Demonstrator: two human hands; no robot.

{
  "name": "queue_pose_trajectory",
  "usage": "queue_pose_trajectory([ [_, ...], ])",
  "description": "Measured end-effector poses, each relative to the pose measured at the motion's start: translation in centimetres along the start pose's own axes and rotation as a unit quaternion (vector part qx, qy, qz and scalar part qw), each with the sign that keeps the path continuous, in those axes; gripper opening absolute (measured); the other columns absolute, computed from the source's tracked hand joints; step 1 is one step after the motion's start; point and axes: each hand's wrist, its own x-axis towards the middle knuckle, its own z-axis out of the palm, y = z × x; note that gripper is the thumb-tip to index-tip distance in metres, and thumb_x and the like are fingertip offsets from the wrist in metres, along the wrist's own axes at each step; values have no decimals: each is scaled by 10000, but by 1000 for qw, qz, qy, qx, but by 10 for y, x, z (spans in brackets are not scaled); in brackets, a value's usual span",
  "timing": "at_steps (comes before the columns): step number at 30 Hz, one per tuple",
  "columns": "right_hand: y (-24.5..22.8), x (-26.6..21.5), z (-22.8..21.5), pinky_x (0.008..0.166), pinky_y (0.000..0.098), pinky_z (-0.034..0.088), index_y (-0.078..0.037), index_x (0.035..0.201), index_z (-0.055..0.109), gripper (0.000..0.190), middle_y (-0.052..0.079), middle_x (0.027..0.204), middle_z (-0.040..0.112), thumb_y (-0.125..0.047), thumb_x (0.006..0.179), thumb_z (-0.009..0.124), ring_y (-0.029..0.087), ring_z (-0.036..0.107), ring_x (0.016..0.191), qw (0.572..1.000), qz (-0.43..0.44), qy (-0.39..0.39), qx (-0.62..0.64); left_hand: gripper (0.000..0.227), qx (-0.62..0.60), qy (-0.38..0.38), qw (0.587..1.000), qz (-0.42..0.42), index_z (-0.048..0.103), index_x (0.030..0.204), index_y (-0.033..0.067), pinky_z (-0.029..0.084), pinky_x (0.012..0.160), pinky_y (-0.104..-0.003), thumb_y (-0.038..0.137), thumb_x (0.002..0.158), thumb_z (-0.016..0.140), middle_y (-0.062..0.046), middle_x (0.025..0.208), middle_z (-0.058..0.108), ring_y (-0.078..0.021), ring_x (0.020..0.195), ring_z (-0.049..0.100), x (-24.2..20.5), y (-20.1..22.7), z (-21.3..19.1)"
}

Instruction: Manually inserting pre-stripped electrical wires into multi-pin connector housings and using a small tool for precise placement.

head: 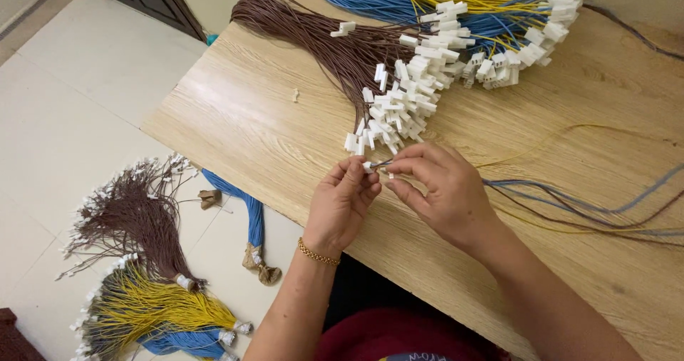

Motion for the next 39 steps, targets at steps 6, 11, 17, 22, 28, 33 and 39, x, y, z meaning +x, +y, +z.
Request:
queue_pose_trajectory([
  [6,-1,0,-3,829,386,545,-68,1006,730,187,79,1070,715,-189,868,773,288,692,976,999,-34,-10,19,194,-23,4,999,24,643,1149,24,614,811,-323,150,1001,650,-76,969,686,-184,885,692,11,-12,-16],
  [11,12,-8,4,708,263,585,-96,1058,764,183,56,958,777,-140,880,751,124,717,831,955,235,-55,173,183,59,17,997,37,663,1151,7,622,841,-344,97,992,646,-74,1040,696,-194,932,701,10,-8,-24],
  [17,30,-2,-4,734,273,541,-58,1104,752,170,68,1001,699,-66,956,668,137,659,846,977,166,4,135,179,241,-7,970,39,696,1151,-38,594,810,-287,63,1014,641,-82,1000,716,-158,871,669,-3,-6,-42],
  [22,48,8,11,717,337,549,-97,1091,755,223,49,1021,709,-236,923,707,180,678,819,975,186,-114,-36,203,302,-44,952,-10,698,1169,-30,586,830,-255,57,993,647,-53,1048,728,-118,903,668,-21,10,-36],
  [28,67,9,29,674,380,555,-178,1017,772,260,18,964,707,-405,908,709,215,672,860,924,165,-253,-236,320,279,-58,958,-28,627,1284,-17,595,818,-256,46,973,663,-62,1055,714,-116,913,674,-15,10,-28],
  [33,51,8,16,688,392,539,-194,960,787,198,13,917,701,-359,874,719,227,678,802,951,148,-234,-138,407,299,-43,953,-6,578,1362,21,585,786,-250,54,966,663,-42,1015,688,-111,878,659,-8,8,-16],
  [39,27,1,-9,697,398,543,-136,913,764,175,49,867,703,-299,874,716,264,677,796,980,83,-172,-58,358,281,-65,958,5,623,1354,8,587,761,-252,85,1005,636,-48,988,694,-115,864,672,-5,-2,-2],
])
